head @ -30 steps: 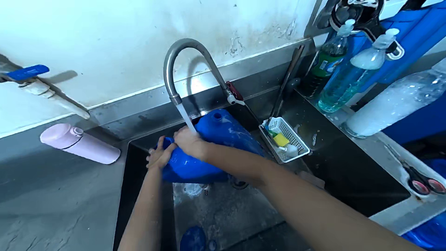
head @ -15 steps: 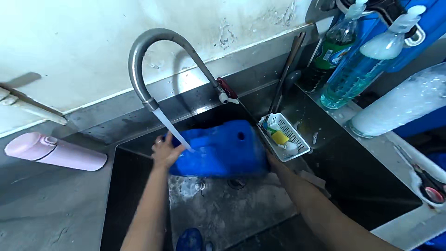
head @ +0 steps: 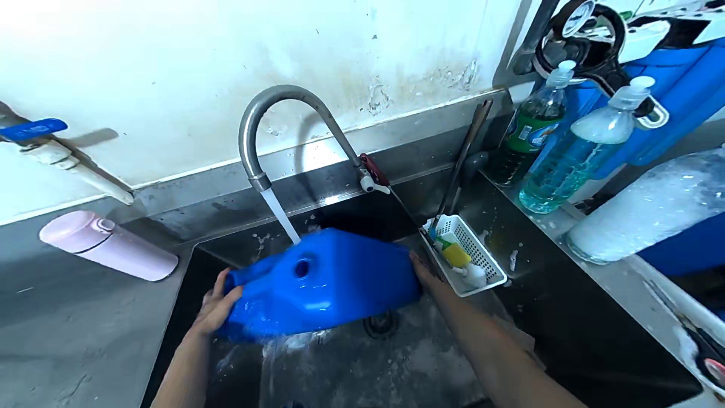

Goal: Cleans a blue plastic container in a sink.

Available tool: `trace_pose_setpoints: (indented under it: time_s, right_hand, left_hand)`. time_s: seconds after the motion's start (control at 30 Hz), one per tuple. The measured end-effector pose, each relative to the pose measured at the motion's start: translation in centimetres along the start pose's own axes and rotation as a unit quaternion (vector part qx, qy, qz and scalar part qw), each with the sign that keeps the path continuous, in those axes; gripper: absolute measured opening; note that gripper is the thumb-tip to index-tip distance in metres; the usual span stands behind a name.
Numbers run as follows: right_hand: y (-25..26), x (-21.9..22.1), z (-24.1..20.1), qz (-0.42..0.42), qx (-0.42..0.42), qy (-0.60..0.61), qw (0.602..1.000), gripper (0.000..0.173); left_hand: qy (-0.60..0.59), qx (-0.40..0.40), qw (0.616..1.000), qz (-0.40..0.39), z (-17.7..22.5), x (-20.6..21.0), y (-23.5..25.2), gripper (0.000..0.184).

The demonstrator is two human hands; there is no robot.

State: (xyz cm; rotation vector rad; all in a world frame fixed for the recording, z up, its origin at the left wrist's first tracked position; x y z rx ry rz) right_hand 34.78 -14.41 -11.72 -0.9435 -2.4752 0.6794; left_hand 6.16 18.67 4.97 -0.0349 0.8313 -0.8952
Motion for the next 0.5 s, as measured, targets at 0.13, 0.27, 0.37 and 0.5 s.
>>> trace_pose_setpoints:
  time_s: [0.13,0.27,0.37,0.5]
  right_hand:
    - [-3.9,1.4,-10.0,-0.009,-0.032,-0.221,0.975,0.069]
    - [-11.0,3.6,-19.3,0.006,-0.057,-0.418,0.907,0.072]
    - [-18.6,7.4,-24.6,0.010,-0.196,-0.461,0.865,0.062]
    - [-29.8,15.1,-29.2,-0.075,-0.328,-0.526,0.781,0.055]
  left_hand:
    - [-0.192,0.037,0.978,0.074,-4.9,1.6,-5.8,0.047]
    - [-0.351,-0.039,0.929,0.113,-5.0,5.3,-11.6,0.048]
    - [-0.405,-0.015,0.907,0.117,-3.1,8.0,-16.5,0.049]
    - [-0.372,-0.076,0.925,0.000,1.6,8.8,-21.9,0.030]
Point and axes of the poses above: each hand's wrist, its own y-axis towards the middle knuckle, its own x-axis out of the palm, z = x × y, the point moved 2 cm from there along y, towards the middle knuckle, and after that the axes turned 13 degrees about -z, right-handed, at the moved point
